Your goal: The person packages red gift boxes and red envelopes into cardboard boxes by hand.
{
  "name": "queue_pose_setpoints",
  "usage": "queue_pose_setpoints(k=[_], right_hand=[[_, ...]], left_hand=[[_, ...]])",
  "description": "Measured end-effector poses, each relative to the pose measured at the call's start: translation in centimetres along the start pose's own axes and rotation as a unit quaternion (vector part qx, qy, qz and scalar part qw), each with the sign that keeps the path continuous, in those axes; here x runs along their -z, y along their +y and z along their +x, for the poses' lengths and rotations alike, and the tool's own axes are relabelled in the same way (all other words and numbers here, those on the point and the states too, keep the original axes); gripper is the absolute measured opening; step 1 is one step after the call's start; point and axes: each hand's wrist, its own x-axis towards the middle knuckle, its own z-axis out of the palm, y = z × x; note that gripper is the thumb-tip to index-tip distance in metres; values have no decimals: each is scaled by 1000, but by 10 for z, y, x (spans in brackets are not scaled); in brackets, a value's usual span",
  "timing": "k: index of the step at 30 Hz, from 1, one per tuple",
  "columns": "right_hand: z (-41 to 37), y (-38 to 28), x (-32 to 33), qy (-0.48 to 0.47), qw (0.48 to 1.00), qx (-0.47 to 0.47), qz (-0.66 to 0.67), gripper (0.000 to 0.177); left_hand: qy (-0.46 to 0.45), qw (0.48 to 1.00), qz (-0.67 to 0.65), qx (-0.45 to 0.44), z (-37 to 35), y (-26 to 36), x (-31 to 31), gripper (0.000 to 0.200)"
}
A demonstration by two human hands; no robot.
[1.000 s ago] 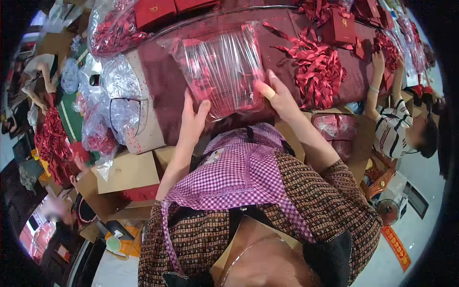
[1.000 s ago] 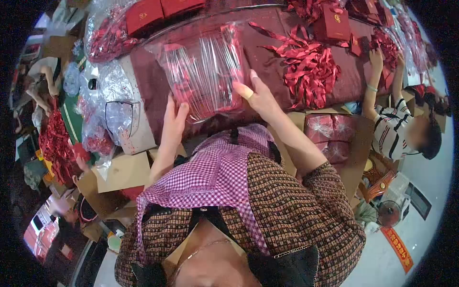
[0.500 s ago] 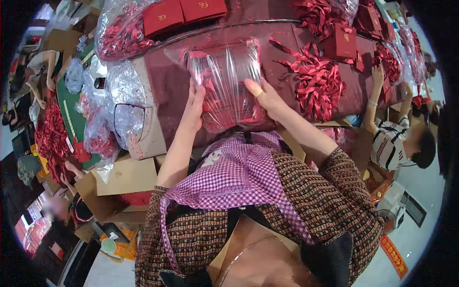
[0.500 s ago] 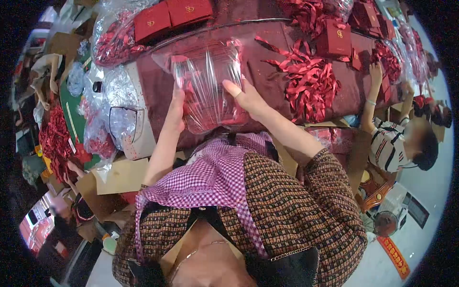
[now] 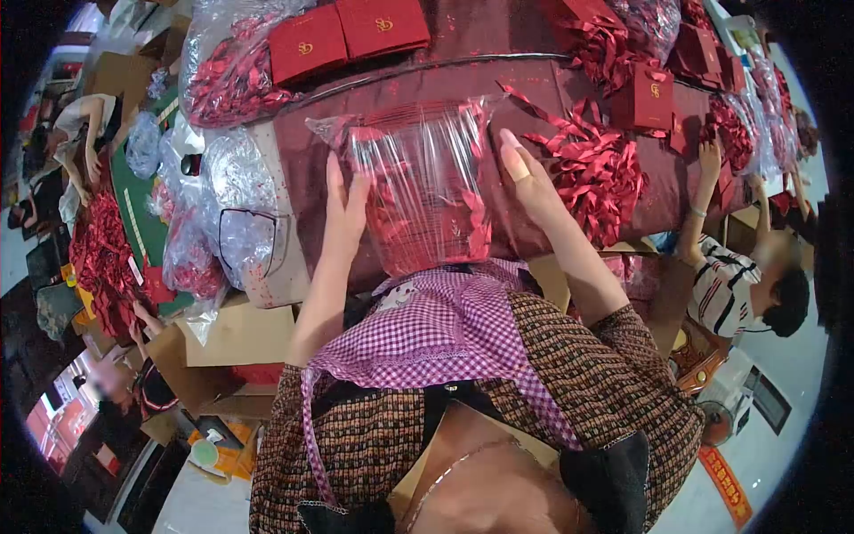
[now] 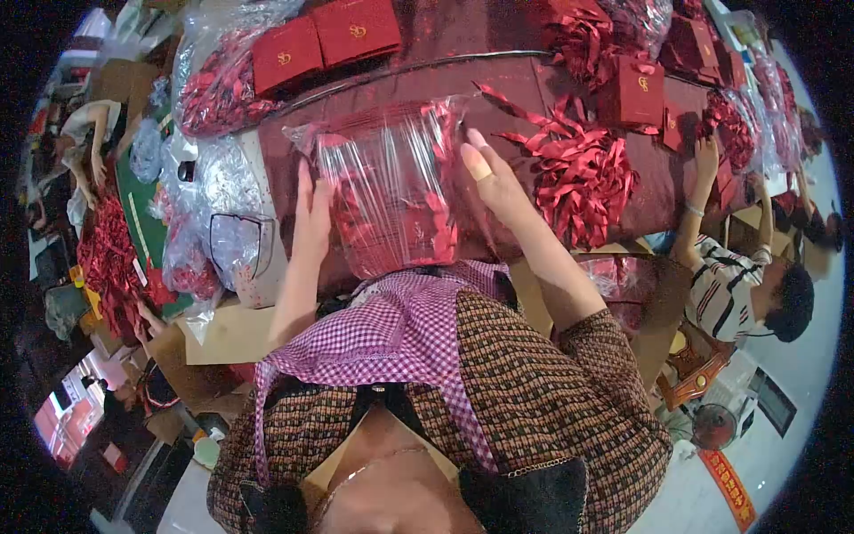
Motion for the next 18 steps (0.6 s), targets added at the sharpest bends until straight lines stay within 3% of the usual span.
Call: queue_pose_setpoints(k=[1, 4, 5, 6, 7, 8, 10, 11, 15, 18], right_hand=[[0, -12, -6, -21, 999, 21, 12, 69], [13, 3, -20, -57, 996, 40, 59, 74], [19, 9, -26, -68, 992, 49, 98, 75], [21, 7, -31, -79, 986, 57, 137, 76], [21, -1, -28, -73, 996, 46, 18, 77], [21, -1, -27, -76, 996, 43, 16, 77], [23, -2, -27, -98, 993, 36, -46, 67], [20, -3, -34, -60, 992, 106, -43, 55], [16, -19, -32, -105, 988, 66, -89, 43], [14, -22, -35, -105, 982, 119, -99, 37]], left_hand=[[-15, 999, -38, 28, 1, 24, -7, 67], [-38, 994, -95, 25, 17, 21, -15, 68], [-31, 993, -77, 82, 19, 13, -12, 74], [-29, 993, -78, 84, 18, 17, -15, 74], [-66, 986, -136, 65, 16, 23, -19, 70], [-103, 975, -194, 45, 15, 25, -21, 67], [-107, 977, -181, 25, 18, 16, -19, 72], [-110, 978, -176, 31, 18, 14, -17, 72], [-94, 983, -153, 28, 17, 14, -19, 69], [-80, 990, -114, 7, 16, 12, -17, 69]])
